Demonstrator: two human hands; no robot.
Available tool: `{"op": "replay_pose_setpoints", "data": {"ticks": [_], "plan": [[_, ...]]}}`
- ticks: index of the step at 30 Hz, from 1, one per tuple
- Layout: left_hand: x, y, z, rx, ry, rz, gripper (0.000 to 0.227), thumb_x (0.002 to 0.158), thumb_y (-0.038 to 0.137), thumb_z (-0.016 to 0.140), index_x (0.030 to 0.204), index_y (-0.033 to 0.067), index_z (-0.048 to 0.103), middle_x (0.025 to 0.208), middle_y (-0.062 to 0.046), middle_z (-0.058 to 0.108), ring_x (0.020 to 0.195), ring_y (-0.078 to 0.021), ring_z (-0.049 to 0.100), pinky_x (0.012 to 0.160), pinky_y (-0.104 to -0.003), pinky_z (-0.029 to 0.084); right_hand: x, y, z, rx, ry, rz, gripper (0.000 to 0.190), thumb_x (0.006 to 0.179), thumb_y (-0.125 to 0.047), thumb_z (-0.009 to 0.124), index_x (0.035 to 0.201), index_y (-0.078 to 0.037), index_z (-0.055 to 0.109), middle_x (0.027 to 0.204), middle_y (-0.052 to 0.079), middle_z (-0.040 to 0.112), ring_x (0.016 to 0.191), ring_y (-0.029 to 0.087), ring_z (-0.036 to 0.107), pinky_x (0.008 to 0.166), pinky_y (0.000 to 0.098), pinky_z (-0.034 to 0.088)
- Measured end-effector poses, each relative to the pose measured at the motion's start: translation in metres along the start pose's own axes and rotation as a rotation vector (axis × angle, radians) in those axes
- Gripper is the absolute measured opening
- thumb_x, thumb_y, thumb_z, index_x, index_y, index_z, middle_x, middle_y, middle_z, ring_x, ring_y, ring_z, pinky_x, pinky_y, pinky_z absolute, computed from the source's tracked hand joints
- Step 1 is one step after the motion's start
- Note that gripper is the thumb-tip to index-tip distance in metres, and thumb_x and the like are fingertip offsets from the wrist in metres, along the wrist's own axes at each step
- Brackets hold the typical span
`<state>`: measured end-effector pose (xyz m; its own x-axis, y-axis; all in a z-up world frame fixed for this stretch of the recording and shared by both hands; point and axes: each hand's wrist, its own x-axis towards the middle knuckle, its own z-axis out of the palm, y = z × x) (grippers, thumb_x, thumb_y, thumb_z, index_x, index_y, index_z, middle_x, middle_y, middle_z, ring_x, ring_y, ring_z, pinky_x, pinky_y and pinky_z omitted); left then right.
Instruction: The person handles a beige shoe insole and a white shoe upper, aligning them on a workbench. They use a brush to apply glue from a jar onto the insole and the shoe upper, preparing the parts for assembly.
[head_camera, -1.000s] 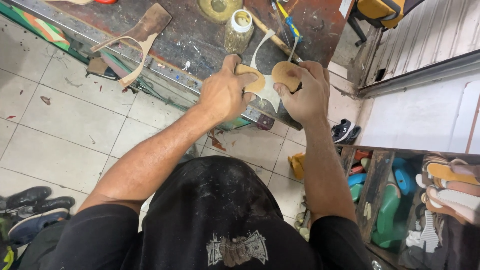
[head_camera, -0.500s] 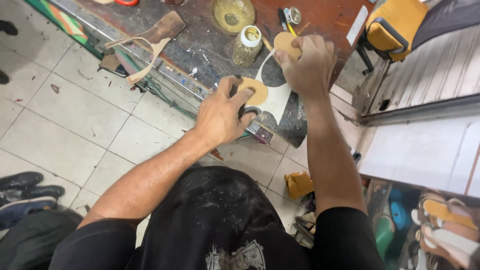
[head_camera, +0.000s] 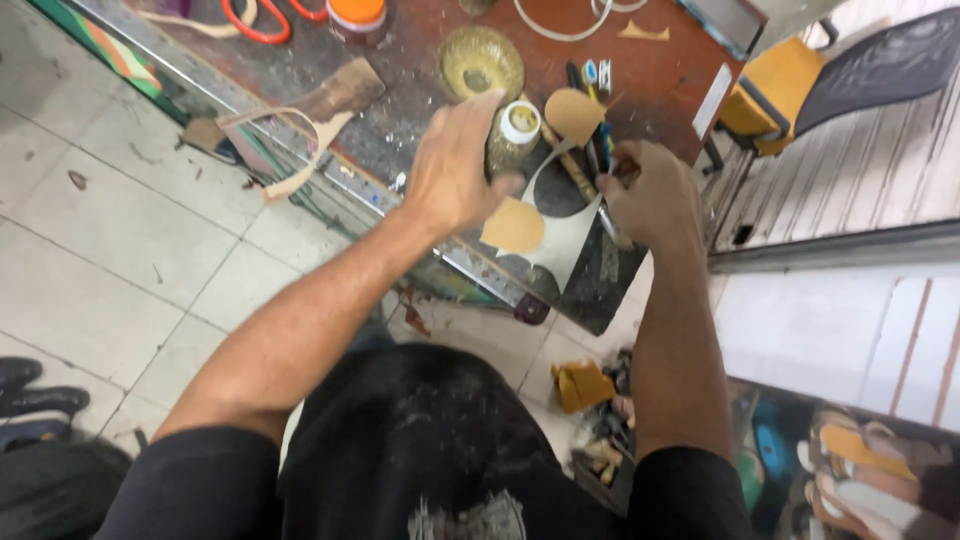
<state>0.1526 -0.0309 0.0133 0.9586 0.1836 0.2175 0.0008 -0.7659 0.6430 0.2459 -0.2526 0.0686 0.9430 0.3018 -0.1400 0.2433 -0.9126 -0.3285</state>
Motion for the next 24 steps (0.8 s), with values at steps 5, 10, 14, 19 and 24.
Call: {"op": "replay_pose_setpoints", "data": {"ticks": [5,10,14,19,24], "plan": [[0.018,-0.035,0.006,-0.217,0.153,0.048,0.074,0.079,0.024,0.092,0.137,0.0033,0.052,0.126,-0.018,0.068,0.117,-0.041,0.066,0.097,-0.058,0.057,0.012,0.01,0.038,-0.033,0.231,-0.236,0.04,0.086,-0.024,0.077,0.122,-0.009,0.071,0.109,0.011,0.071,0.096,0.033,0.067,0.08,0.0496,0.051],[0.017,-0.054,-0.006,-0.18,0.131,0.079,0.077,0.08,0.024,0.092,0.139,0.0021,0.048,0.127,-0.019,0.064,0.114,-0.0377,0.06,0.094,-0.054,0.053,0.014,-0.03,0.029,-0.145,-0.054,-0.022,0.051,0.086,-0.026,0.073,0.135,-0.015,0.066,0.119,0.003,0.073,0.109,0.033,0.066,0.09,0.0504,0.051],[0.02,-0.071,0.013,-0.238,0.297,0.231,0.084,0.066,0.013,0.096,0.137,0.0019,0.053,0.114,-0.017,0.06,0.108,-0.0403,0.063,0.098,-0.05,0.051,0.023,-0.02,0.044,0.041,0.094,0.049,0.046,0.078,-0.023,0.078,0.123,-0.022,0.071,0.091,0.0,0.071,0.094,0.031,0.072,0.079,0.0462,0.056],[0.017,-0.067,0.006,-0.192,0.262,0.209,0.085,0.074,0.022,0.095,0.141,-0.0017,0.047,0.123,-0.02,0.058,0.114,-0.0379,0.06,0.101,-0.051,0.051,0.036,-0.015,0.034,0.457,0.234,0.013,0.042,0.083,-0.007,0.071,0.123,-0.018,0.068,0.091,0.004,0.063,0.085,0.021,0.063,0.07,0.0364,0.058],[0.001,-0.05,0.0,-0.096,0.457,0.298,0.07,0.096,0.057,0.06,0.134,-0.0002,0.046,0.121,-0.022,0.055,0.111,-0.0306,0.052,0.093,-0.049,0.047,0.047,-0.004,0.015,1.06,0.208,0.006,0.02,0.092,0.0,0.061,0.099,-0.014,0.073,0.094,-0.002,0.067,0.092,0.014,0.061,0.089,0.0312,0.058]]}}
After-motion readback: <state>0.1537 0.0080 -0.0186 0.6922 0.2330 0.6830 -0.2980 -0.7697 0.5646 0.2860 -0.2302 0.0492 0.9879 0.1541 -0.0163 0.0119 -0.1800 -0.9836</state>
